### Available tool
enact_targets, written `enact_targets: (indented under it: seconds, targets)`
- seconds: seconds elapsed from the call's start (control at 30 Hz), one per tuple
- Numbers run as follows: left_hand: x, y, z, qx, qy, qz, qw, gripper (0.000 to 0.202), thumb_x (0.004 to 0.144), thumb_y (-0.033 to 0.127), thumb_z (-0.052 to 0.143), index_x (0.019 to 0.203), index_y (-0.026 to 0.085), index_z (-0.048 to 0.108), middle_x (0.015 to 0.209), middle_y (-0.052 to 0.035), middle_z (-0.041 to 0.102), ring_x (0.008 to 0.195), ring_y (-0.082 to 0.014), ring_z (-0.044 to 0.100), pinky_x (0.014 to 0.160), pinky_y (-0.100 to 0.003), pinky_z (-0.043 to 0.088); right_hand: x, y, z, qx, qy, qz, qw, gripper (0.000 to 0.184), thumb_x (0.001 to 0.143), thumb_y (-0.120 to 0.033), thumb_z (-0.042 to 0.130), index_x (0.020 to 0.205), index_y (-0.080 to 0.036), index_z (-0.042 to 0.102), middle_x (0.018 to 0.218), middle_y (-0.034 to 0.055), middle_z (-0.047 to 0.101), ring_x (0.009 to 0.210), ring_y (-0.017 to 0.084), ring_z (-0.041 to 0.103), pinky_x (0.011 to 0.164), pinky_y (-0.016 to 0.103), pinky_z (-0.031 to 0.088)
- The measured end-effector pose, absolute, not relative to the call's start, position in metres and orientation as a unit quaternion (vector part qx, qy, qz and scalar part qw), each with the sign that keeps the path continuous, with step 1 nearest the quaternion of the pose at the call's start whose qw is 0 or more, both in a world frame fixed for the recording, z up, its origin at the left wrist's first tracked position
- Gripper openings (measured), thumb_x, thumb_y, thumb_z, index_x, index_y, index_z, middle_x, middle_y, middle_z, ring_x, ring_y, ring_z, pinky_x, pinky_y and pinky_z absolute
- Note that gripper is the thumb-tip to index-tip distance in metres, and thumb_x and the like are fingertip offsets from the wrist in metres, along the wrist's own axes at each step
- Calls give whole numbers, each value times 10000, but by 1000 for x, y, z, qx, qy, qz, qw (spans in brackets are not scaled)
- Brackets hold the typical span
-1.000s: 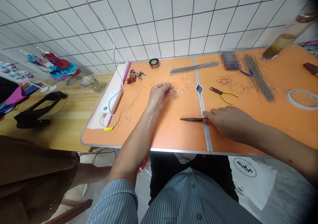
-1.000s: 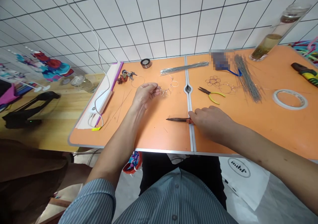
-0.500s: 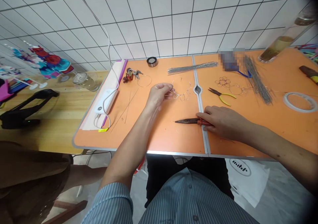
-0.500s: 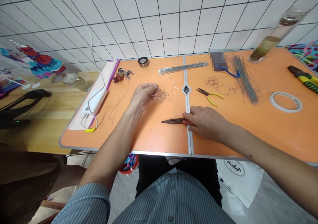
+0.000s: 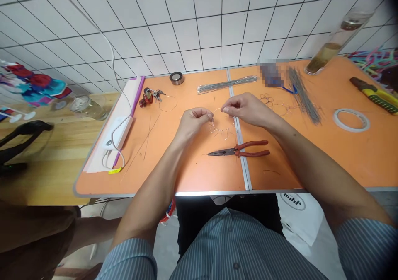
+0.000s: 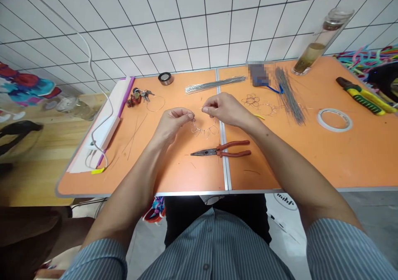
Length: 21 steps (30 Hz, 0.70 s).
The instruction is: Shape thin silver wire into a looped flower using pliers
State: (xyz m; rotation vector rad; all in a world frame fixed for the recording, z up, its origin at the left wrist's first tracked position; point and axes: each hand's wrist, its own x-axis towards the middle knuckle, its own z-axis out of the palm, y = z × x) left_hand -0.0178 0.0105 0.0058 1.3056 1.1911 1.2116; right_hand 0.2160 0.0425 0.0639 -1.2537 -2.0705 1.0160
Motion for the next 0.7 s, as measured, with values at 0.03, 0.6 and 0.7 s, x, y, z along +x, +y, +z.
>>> enact_targets:
  seconds: [0.03, 0.6, 0.7]
  targets:
    - [-18, 11, 5, 533, 483, 501, 482, 105, 811, 307, 862, 799, 210, 824, 804, -58, 796, 766, -179, 707, 813, -318, 557, 216, 42, 62, -459, -760, 380, 260, 161, 960, -338, 761, 875, -214, 819, 788, 26, 742, 753, 178, 629, 693, 320, 418]
    - [8, 23, 2, 325, 383, 456, 735, 675, 863, 848, 732, 984, 184, 751, 1028, -168, 838, 894, -261, 822, 806, -362, 644, 217, 43, 35, -488, -596, 487, 411, 249, 909, -401, 846, 861, -175, 750, 737, 23, 715, 544, 96, 545, 496, 241, 465]
    - [8, 21, 3, 325, 400, 483, 708, 465, 887, 636, 827, 960, 182, 759, 991, -140, 845, 845, -224, 810, 777, -324, 629, 215, 42, 33, -497, -586, 494, 407, 246, 893, -391, 857, 867, -170, 752, 735, 24, 719, 538, 105, 580, 494, 248, 509]
